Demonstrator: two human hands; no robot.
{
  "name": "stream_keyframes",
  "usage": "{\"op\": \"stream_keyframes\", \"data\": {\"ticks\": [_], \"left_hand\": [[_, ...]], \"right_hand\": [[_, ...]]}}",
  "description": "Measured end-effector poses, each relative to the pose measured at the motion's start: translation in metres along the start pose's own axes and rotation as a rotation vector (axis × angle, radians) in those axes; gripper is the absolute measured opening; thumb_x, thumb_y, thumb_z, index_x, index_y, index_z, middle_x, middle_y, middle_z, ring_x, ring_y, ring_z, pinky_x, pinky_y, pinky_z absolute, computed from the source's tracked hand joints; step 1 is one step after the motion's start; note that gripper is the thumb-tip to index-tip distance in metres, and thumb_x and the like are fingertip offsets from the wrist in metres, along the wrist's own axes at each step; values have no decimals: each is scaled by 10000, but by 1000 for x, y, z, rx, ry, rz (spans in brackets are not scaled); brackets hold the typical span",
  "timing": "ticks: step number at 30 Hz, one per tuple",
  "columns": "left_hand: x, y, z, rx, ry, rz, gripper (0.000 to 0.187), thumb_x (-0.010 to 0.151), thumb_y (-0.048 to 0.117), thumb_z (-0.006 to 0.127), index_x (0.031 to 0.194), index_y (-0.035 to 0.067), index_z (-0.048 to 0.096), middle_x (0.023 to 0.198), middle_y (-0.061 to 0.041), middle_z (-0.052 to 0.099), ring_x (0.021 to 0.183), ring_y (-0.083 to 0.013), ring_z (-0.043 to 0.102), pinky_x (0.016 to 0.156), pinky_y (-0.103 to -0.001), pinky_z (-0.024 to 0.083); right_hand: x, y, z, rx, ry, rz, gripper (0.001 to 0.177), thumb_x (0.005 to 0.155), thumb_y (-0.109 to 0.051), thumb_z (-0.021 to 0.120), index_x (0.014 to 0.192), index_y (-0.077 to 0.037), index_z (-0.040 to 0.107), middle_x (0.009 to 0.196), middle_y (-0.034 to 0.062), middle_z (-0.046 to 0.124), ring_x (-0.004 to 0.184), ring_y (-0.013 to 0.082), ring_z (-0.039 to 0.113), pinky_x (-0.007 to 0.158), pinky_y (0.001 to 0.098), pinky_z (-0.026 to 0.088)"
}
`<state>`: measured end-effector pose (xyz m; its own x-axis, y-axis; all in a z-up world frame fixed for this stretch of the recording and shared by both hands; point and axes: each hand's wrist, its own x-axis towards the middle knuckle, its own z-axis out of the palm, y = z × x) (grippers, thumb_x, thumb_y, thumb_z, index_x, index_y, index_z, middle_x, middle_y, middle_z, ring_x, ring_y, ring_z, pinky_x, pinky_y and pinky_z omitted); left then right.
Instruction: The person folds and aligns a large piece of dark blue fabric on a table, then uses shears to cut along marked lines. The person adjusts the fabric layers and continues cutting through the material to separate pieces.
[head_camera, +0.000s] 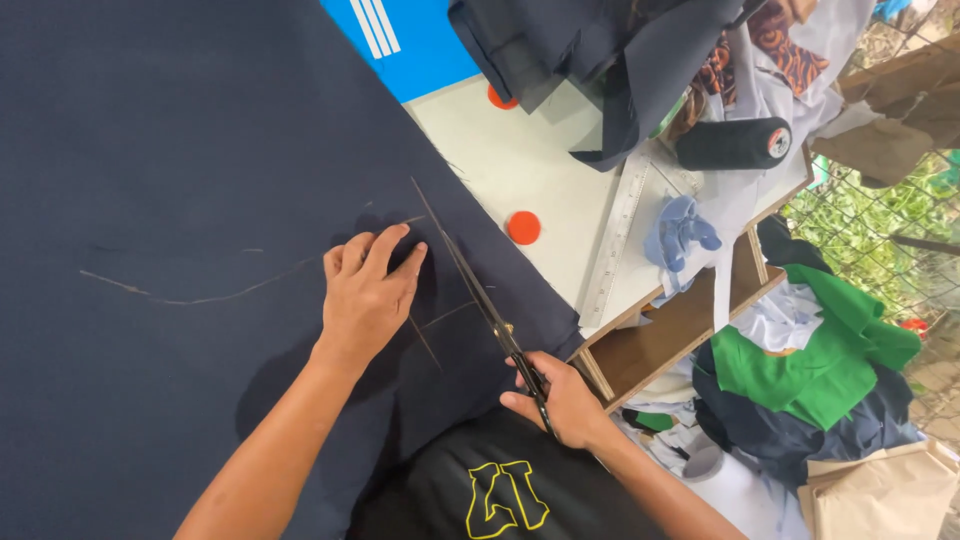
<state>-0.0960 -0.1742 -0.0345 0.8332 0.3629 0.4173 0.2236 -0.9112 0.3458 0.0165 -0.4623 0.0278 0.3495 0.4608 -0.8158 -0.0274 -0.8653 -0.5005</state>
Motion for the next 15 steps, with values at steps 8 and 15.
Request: {"op": "stream_keyframes", "data": {"ticks": [8,15], "left_hand": [[-14,-7,19,15,42,2,163,1008,197,671,1054,243,820,1309,-19,659,1132,-254,556,883,-386,399],[-15,-8,18,34,60,4,149,995,221,688,1065,246,817,1309,-14,653,1137,-249,560,880,-384,416]], "right_hand": [[18,41,19,285,76,-99,329,873,-138,880,1152,0,776,740,86,717,397,138,640,353,232,496],[29,-9,8,180,62,-147,488,846,-277,906,1219,-5,750,830,123,740,470,155,656,401,277,508]]}}
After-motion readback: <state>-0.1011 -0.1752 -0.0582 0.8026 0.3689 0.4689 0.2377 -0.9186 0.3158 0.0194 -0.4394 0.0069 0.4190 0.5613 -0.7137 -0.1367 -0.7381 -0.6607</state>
